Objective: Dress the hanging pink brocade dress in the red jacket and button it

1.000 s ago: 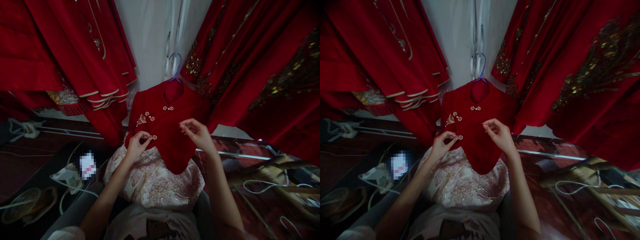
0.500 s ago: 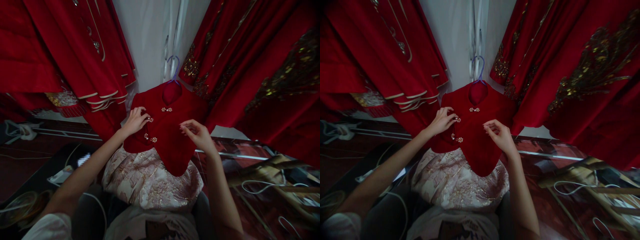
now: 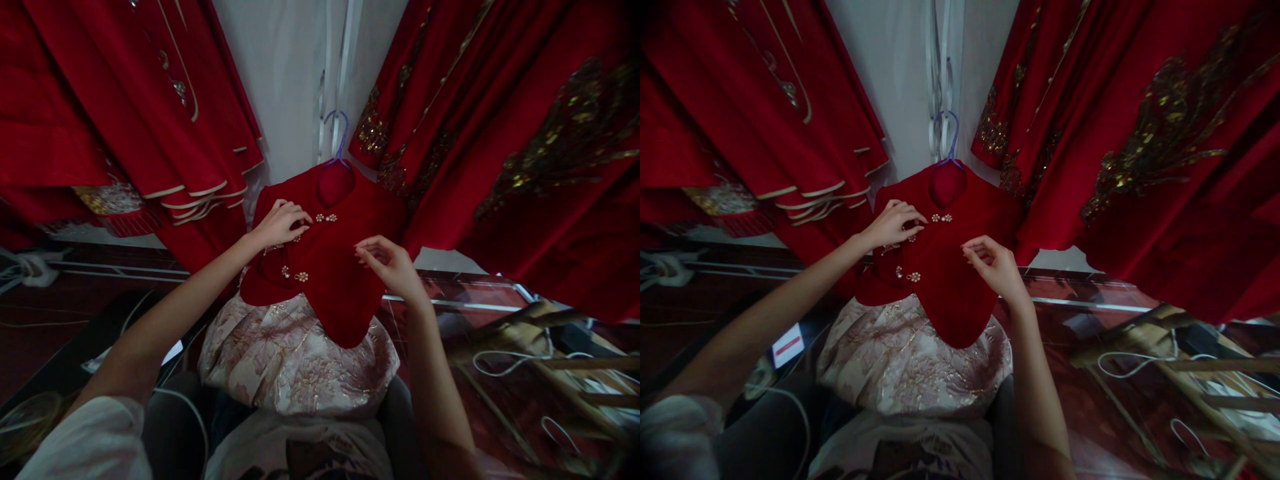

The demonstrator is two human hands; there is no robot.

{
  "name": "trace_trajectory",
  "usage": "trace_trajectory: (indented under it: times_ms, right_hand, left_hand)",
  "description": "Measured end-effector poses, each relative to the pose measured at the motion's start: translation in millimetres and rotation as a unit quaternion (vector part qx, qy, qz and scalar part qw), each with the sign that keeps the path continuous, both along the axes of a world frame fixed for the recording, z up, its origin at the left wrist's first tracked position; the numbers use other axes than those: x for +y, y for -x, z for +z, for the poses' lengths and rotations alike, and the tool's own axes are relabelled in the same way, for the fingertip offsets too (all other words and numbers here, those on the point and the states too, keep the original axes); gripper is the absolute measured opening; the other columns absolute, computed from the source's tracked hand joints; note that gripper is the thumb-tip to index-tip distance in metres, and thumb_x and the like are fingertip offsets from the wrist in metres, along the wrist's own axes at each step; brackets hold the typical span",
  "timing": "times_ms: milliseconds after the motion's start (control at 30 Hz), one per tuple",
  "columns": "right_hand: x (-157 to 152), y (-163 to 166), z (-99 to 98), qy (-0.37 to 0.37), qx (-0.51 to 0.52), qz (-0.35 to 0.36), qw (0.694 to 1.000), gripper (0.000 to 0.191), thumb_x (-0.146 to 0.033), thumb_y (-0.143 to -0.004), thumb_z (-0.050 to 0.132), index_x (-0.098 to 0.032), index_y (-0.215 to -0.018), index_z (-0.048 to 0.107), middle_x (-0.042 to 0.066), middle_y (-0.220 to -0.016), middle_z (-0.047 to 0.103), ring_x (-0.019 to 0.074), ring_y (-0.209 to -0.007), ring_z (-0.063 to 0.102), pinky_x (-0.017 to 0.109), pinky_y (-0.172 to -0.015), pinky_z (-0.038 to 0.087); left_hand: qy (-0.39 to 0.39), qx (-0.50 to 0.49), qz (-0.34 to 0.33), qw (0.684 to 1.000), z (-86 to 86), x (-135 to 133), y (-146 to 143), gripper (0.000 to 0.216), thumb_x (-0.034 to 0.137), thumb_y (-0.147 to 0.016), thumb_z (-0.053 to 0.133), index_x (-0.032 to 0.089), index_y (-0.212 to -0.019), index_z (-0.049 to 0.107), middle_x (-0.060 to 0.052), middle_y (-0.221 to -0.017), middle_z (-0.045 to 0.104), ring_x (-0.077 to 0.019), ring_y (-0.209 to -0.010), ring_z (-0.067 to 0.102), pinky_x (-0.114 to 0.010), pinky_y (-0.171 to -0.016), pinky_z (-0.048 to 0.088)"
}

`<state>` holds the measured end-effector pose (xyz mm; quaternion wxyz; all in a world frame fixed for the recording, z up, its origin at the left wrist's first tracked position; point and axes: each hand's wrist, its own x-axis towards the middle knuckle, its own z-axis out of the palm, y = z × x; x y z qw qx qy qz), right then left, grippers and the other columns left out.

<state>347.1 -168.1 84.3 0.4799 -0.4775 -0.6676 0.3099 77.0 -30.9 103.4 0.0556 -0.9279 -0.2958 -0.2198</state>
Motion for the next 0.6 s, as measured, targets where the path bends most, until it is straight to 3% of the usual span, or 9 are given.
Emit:
trace_trajectory:
  times_ms: [133, 267, 433, 600]
  right_hand:
    - [-1.6, -3.9, 0.4, 0.001, 0.001, 0.000, 1.000, 0.026, -0.044, -0.085, 0.063, -0.021, -0.098, 0.064, 0.005, -0.091, 0.070, 0.0157, -0.076, 0.068, 0.031, -0.069, 0.057]
    - [-2.6, -10.8, 1.1, 0.000, -0.002, -0.004, 1.000, 0.025, -0.043, -0.085, 0.062, -0.021, -0.097, 0.064, 0.005, -0.091, 0.070, 0.0156, -0.077, 0.067, 0.031, -0.069, 0.057]
    - [-0.3, -13.4, 0.1, 0.001, -0.003, -0.004, 1.000, 0.025, -0.043, -0.085, 0.062, -0.021, -0.097, 0.064, 0.005, -0.090, 0.070, 0.0155, -0.076, 0.067, 0.031, -0.068, 0.056]
    - [0.3, -7.4, 0.0, 0.007, -0.013, 0.003, 1.000, 0.027, -0.044, -0.085, 0.062, -0.021, -0.097, 0.064, 0.006, -0.090, 0.070, 0.0155, -0.075, 0.067, 0.031, -0.067, 0.056]
  left_hand:
    - [0.023, 0.006, 0.017, 1.000, 11.2, 7.9, -13.2, 0.024, 0.034, -0.091, 0.051, 0.022, -0.098, 0.070, -0.005, -0.097, 0.065, -0.0210, -0.097, 0.053, -0.039, -0.092, 0.029]
    - [0.078, 0.088, 0.015, 0.993, 16.3, 16.9, 6.9, 0.014, 0.030, -0.079, 0.063, 0.022, -0.082, 0.073, -0.004, -0.095, 0.063, -0.0212, -0.095, 0.052, -0.037, -0.089, 0.030]
    - [0.072, 0.109, 0.010, 0.991, 9.3, 14.5, 36.3, 0.018, 0.036, -0.075, 0.069, 0.025, -0.088, 0.074, -0.005, -0.099, 0.061, -0.0214, -0.095, 0.051, -0.035, -0.088, 0.031]
    - [0.090, 0.053, -0.011, 0.994, -1.9, 14.1, 37.8, 0.020, 0.041, -0.081, 0.065, 0.023, -0.087, 0.071, -0.004, -0.099, 0.063, -0.0202, -0.096, 0.052, -0.033, -0.088, 0.032]
